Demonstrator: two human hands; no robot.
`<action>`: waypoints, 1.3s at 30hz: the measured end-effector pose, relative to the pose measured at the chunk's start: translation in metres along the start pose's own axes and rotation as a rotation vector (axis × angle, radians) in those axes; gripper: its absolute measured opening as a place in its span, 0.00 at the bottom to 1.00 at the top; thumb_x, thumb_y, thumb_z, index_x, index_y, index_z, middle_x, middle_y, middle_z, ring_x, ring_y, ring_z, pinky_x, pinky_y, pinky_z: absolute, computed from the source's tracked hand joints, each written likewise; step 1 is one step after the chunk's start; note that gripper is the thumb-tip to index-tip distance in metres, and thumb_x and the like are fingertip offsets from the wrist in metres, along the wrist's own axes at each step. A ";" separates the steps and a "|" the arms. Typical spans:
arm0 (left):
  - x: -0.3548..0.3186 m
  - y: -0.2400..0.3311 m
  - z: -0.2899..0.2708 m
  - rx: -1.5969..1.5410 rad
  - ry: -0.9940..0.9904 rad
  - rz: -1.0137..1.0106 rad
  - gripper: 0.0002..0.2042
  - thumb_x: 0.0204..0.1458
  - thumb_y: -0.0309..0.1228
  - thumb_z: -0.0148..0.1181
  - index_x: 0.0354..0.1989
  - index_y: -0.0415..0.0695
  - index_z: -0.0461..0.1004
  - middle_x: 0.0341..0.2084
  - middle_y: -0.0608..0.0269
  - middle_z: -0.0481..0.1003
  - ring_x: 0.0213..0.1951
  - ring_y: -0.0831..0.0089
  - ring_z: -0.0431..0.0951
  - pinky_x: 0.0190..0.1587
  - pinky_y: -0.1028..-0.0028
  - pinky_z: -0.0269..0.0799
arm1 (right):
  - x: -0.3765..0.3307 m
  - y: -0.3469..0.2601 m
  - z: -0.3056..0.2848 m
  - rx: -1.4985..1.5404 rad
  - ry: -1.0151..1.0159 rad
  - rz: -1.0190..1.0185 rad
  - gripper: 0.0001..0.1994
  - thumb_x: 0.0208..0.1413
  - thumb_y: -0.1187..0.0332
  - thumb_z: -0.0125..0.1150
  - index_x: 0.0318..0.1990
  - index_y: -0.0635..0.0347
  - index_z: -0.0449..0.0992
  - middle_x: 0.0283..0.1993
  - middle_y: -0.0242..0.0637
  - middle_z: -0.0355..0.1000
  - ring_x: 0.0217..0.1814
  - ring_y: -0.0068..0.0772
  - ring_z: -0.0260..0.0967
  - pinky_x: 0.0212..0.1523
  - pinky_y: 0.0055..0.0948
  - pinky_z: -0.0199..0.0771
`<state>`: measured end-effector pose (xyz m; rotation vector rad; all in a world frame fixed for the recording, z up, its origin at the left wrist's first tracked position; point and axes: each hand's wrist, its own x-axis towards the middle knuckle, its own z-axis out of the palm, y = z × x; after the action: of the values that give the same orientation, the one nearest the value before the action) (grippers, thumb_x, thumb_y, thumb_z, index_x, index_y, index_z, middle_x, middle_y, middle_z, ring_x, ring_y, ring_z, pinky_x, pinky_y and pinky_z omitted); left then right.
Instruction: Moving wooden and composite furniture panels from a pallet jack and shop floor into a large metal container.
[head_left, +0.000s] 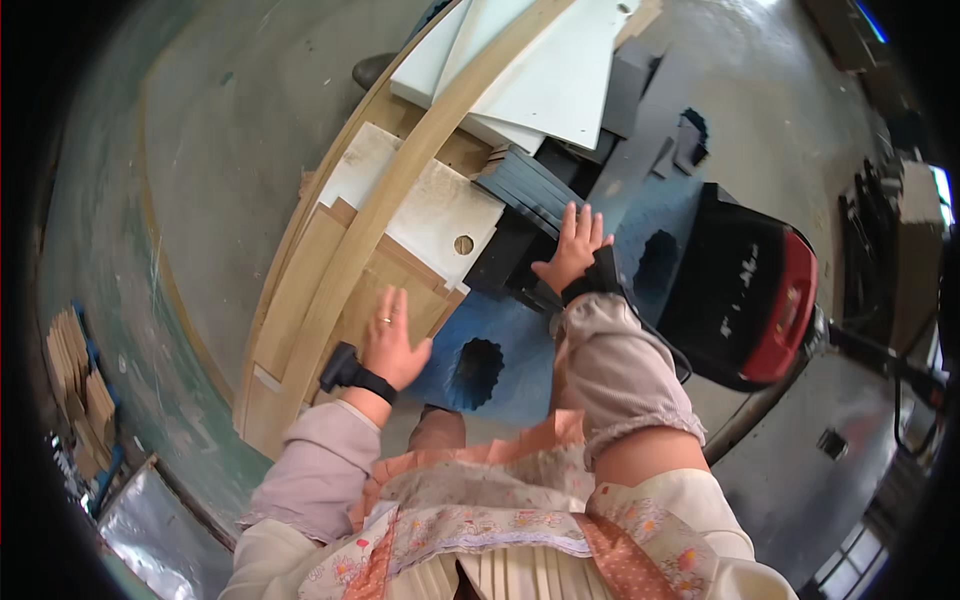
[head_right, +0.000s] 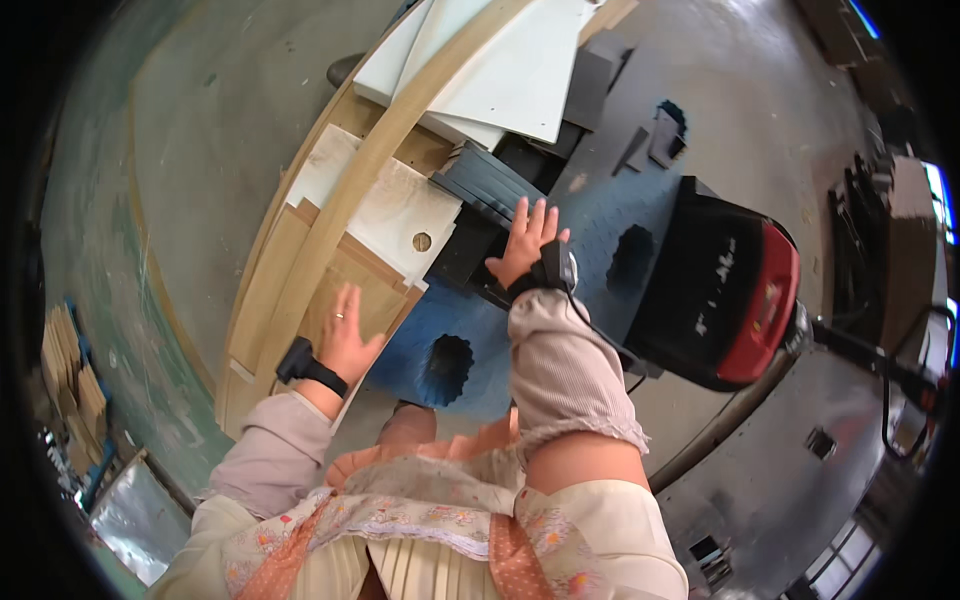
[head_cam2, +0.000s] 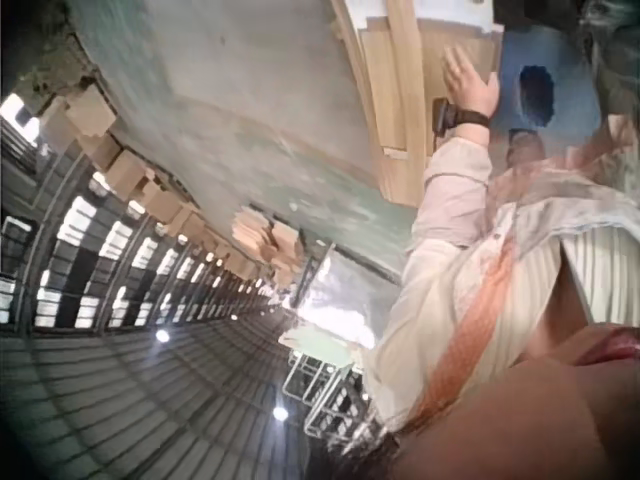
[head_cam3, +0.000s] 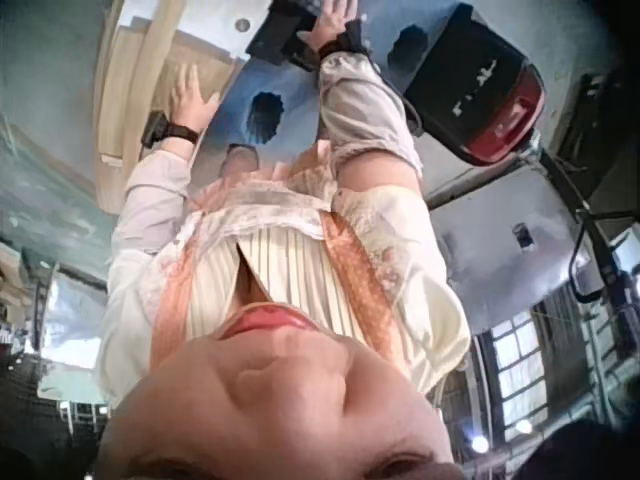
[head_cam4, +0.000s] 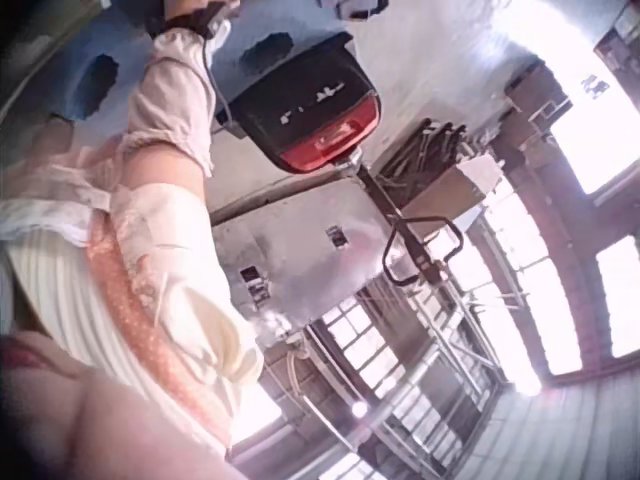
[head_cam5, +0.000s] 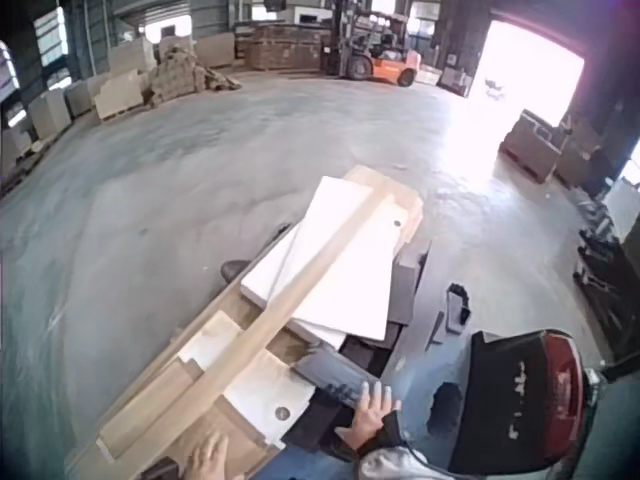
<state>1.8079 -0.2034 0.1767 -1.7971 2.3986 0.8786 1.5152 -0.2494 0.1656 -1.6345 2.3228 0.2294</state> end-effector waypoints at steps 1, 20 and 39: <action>0.011 -0.026 0.008 0.010 -0.011 -0.032 0.39 0.40 0.39 0.63 0.59 0.36 0.50 0.58 0.41 0.52 0.61 0.53 0.51 0.61 0.60 0.49 | 0.024 -0.009 0.010 0.015 -0.031 -0.008 0.54 0.30 0.53 0.71 0.64 0.56 0.43 0.66 0.49 0.42 0.68 0.54 0.37 0.62 0.55 0.42; 0.055 -0.036 0.041 0.117 -0.148 -0.206 0.52 0.35 0.44 0.66 0.63 0.38 0.35 0.63 0.43 0.32 0.65 0.49 0.34 0.63 0.57 0.36 | 0.086 0.012 0.036 0.272 0.216 -0.305 0.49 0.22 0.61 0.69 0.60 0.58 0.54 0.49 0.46 0.59 0.52 0.47 0.57 0.52 0.42 0.55; 0.117 0.065 0.026 -2.167 -0.361 -0.408 0.31 0.30 0.26 0.64 0.50 0.35 0.65 0.44 0.54 0.71 0.45 0.61 0.72 0.50 0.67 0.67 | 0.129 0.063 0.027 1.756 -0.366 0.161 0.30 0.48 0.63 0.62 0.56 0.65 0.59 0.38 0.34 0.66 0.41 0.26 0.64 0.45 0.26 0.65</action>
<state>1.7027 -0.2834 0.1422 -1.4075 -0.0178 3.5672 1.4194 -0.3351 0.0963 -0.3913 1.3160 -1.0598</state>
